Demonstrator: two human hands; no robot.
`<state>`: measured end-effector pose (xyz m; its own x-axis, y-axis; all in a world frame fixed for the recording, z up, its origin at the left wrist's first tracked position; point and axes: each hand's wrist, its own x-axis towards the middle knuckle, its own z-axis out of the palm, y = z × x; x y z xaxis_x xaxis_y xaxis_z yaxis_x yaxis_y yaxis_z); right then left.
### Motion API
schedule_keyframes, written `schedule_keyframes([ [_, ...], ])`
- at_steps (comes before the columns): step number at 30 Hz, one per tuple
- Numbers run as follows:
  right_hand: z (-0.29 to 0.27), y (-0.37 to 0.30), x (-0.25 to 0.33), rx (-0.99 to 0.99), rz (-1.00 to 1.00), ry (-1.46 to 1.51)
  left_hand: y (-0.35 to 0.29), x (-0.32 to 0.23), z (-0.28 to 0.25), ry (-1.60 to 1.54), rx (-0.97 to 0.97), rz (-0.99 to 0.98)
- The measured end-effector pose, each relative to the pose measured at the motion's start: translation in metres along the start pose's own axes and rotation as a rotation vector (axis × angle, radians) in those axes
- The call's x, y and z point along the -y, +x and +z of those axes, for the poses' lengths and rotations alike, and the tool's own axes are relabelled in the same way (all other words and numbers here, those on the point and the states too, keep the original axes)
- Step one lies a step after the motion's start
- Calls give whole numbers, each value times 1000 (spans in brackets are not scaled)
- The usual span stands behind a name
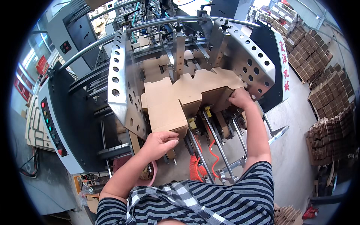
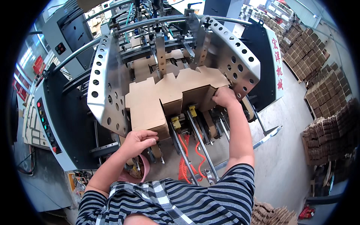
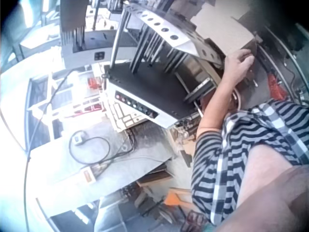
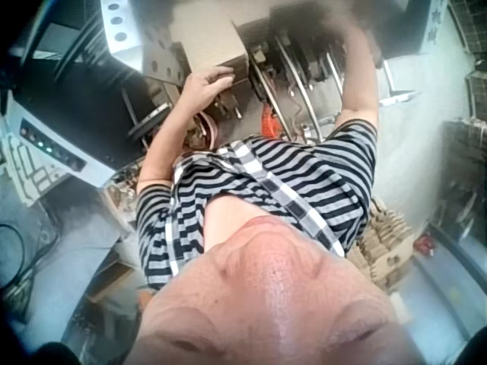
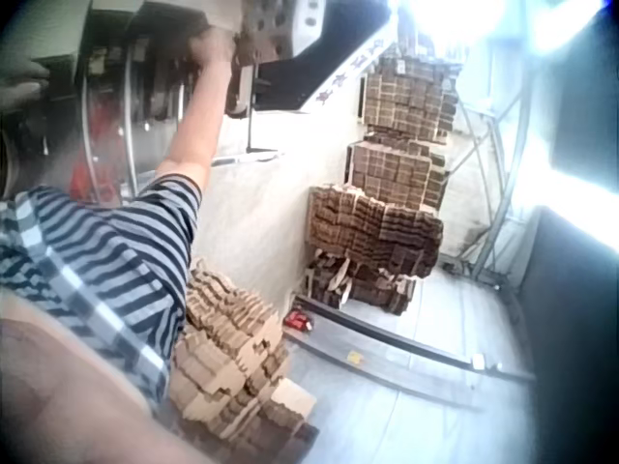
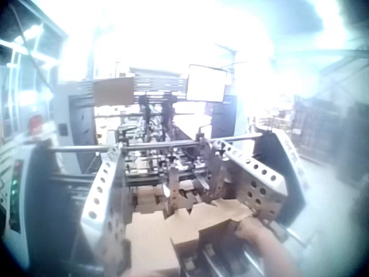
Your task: The person picks up flat cardboard pieces from a stack, folds them into box shapes, and places them into a machine. The person repeats this process multiple times, handling the cardboard by hand.
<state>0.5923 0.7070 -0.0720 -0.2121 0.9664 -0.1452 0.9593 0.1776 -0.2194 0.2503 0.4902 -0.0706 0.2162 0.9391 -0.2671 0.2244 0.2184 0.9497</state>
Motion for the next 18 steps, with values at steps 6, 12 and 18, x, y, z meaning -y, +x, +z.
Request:
schedule_keyframes([
  [6,-4,-12,7,19,-59,-34,-17,-9,0,279,-57,92],
  [12,-7,0,5,-15,-26,46,-7,0,-5,58,-19,25],
  [18,-12,-1,6,-109,-10,80,-18,1,1,-52,70,-3],
])
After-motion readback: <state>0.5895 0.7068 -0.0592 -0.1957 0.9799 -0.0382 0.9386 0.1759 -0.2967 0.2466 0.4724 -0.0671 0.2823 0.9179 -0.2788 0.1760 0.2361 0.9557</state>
